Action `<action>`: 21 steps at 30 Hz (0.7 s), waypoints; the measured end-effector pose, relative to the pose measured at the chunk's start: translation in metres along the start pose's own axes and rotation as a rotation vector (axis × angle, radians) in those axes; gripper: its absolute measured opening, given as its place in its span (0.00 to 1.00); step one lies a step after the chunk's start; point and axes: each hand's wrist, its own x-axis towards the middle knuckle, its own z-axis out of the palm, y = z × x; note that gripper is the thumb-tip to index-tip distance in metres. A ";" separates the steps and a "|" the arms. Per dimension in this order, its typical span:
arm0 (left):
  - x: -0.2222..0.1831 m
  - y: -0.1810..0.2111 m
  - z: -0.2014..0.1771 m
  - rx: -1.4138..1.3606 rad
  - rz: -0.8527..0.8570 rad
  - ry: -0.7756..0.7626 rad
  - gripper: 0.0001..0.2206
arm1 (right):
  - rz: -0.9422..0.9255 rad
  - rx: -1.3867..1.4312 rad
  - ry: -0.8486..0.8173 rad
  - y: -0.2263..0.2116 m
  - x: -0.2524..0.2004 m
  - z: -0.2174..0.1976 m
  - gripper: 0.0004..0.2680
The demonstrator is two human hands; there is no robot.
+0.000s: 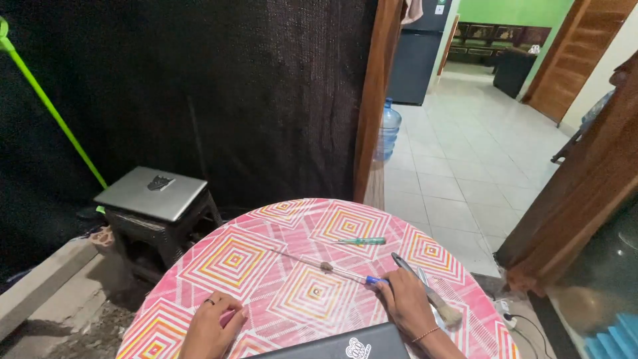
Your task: Disassembling a laptop by removing screws from the back panel and extracting the battery.
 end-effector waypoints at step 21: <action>-0.072 0.002 -0.065 0.001 0.062 0.889 0.04 | 0.193 0.199 -0.034 -0.044 -0.015 -0.089 0.15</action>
